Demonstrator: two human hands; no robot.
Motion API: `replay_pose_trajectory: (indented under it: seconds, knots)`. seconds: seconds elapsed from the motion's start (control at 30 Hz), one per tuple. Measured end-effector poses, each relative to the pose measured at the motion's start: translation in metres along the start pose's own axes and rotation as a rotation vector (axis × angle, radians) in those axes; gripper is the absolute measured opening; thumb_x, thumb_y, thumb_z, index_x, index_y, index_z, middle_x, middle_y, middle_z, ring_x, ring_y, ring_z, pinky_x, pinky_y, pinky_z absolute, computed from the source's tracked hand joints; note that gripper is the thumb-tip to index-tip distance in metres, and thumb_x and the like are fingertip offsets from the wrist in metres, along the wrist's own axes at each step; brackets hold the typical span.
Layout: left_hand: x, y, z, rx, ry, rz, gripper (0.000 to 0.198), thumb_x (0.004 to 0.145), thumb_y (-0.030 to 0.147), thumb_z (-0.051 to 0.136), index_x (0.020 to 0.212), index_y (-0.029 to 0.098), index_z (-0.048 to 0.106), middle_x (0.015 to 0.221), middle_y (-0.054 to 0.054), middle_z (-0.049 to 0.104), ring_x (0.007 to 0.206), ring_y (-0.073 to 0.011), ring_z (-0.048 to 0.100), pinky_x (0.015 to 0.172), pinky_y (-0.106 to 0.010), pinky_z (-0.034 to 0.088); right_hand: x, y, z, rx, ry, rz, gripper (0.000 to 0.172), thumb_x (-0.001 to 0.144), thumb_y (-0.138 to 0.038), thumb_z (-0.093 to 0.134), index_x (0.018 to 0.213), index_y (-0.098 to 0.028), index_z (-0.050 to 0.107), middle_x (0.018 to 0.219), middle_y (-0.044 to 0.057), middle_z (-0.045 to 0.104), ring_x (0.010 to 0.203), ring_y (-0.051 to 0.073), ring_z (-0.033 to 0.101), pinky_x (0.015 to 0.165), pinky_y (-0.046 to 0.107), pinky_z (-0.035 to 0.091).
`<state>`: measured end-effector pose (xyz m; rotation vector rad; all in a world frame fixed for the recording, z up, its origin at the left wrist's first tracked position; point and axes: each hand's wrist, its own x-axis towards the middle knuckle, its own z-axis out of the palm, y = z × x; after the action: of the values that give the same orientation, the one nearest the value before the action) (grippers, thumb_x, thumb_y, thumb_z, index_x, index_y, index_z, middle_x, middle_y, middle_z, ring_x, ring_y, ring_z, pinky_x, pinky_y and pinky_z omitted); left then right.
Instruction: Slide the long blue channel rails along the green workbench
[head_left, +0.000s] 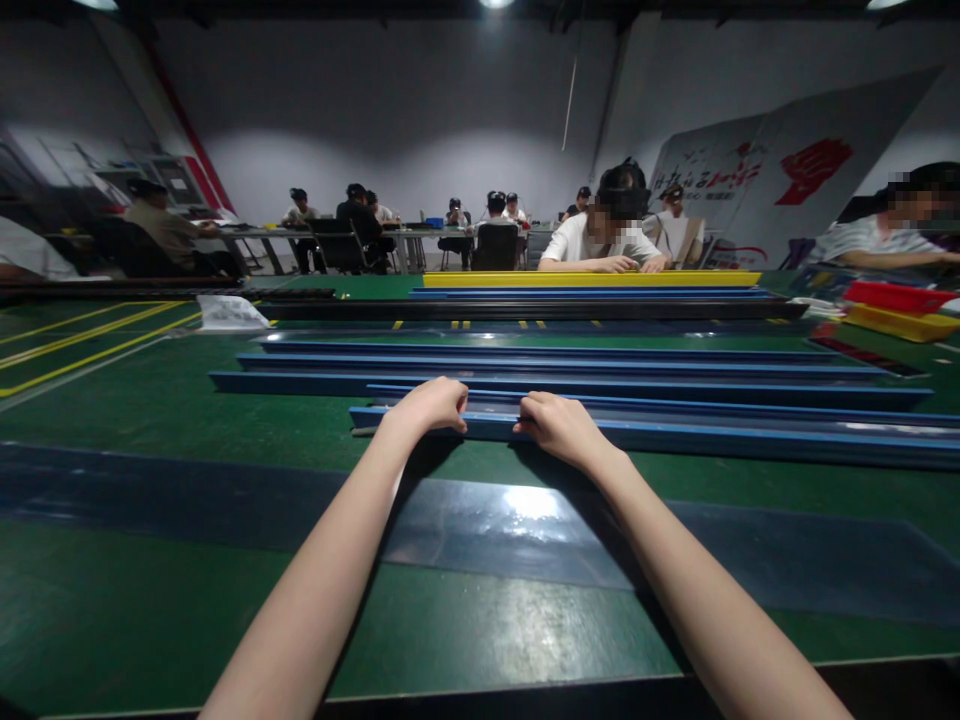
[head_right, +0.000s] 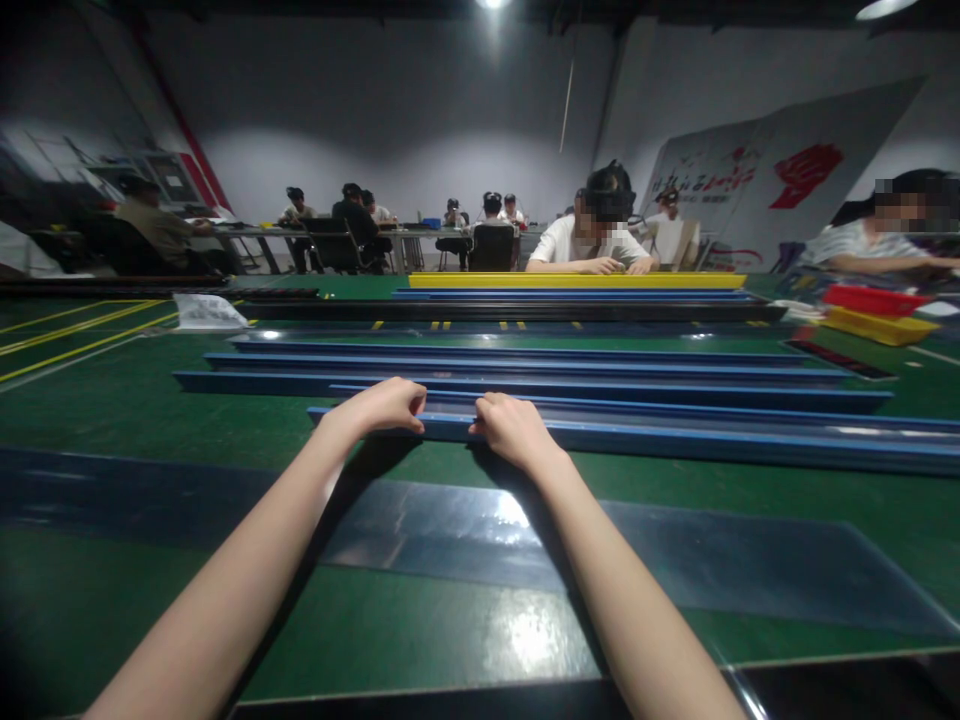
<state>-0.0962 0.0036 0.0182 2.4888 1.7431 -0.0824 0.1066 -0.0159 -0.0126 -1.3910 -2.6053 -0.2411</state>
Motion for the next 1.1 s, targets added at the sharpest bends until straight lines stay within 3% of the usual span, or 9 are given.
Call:
replay_pose_trajectory:
  seconds: [1.1]
  knots:
    - [0.001, -0.01, 0.004, -0.093, -0.038, 0.036, 0.017, 0.057, 0.028, 0.069, 0.063, 0.02, 0.055, 0.06, 0.003, 0.057, 0.059, -0.0133, 0.052, 0.049, -0.022, 0.032, -0.007, -0.002, 0.01, -0.032, 0.104, -0.054, 0.012, 0.084, -0.028, 0.049, 0.082, -0.018, 0.053, 0.086, 0.005, 0.06, 0.079, 0.016, 0.054, 0.057, 0.025, 0.029]
